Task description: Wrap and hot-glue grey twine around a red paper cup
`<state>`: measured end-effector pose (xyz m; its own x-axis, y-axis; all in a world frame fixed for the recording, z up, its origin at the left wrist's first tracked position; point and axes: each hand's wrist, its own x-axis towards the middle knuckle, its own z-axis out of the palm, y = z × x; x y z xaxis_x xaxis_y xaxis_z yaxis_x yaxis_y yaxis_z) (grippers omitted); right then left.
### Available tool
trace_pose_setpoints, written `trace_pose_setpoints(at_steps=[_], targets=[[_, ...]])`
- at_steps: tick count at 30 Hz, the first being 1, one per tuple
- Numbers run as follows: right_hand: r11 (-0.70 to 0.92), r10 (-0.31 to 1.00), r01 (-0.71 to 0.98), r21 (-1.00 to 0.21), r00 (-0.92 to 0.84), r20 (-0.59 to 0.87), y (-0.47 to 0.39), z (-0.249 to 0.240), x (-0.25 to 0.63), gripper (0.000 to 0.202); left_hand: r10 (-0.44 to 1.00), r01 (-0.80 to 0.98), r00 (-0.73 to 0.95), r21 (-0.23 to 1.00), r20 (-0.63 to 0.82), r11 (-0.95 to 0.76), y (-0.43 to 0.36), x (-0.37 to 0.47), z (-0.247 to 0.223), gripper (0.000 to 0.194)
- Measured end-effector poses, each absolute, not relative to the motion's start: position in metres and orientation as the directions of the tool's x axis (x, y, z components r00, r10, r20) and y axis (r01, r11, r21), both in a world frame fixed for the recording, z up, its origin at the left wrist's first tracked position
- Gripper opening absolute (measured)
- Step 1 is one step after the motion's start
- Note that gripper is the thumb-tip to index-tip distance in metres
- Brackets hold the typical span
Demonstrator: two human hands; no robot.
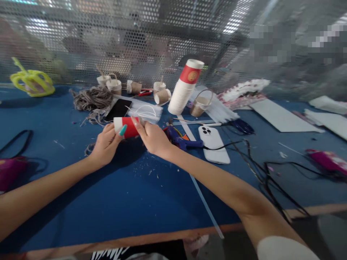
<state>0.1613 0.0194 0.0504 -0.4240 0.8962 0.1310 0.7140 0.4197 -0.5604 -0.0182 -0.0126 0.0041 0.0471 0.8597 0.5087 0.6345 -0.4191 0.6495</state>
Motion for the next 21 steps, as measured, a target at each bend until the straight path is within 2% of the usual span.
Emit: trace_pose_setpoints(at_steps=[3, 5, 7, 9, 11, 16, 21], targets=[[0.424, 0.905, 0.805, -0.414, -0.398, 0.152, 0.011, 0.069, 0.177, 0.058, 0.908, 0.650, 0.004, 0.689, 0.419, -0.321, -0.015, -0.018, 0.007, 0.030], [0.349, 0.935, 0.894, -0.280, -0.311, 0.172, 0.009, 0.083, 0.202, 0.051, 0.917, 0.639, -0.001, 0.706, 0.400, -0.307, -0.016, -0.018, 0.009, 0.030], [0.128, 0.983, 0.985, -0.114, -0.110, 0.148, 0.010, 0.092, 0.237, 0.044, 0.924, 0.635, -0.001, 0.714, 0.383, -0.295, -0.016, -0.018, 0.010, 0.031], [-0.046, 0.993, 0.998, -0.033, 0.050, 0.104, 0.015, 0.098, 0.276, 0.057, 0.931, 0.641, -0.005, 0.716, 0.365, -0.277, -0.017, -0.018, 0.011, 0.031], [-0.185, 0.983, 0.982, 0.024, 0.185, 0.010, 0.021, 0.099, 0.308, 0.065, 0.933, 0.646, -0.009, 0.714, 0.360, -0.269, -0.017, -0.018, 0.011, 0.028], [-0.236, 0.947, 0.967, 0.100, 0.252, -0.201, 0.035, 0.092, 0.336, 0.037, 0.937, 0.668, -0.011, 0.700, 0.350, -0.254, -0.016, -0.018, 0.012, 0.027], [-0.291, 0.927, 0.950, 0.109, 0.309, -0.215, 0.040, 0.079, 0.330, 0.036, 0.933, 0.690, 0.008, 0.673, 0.361, -0.266, -0.014, -0.018, 0.012, 0.029]])
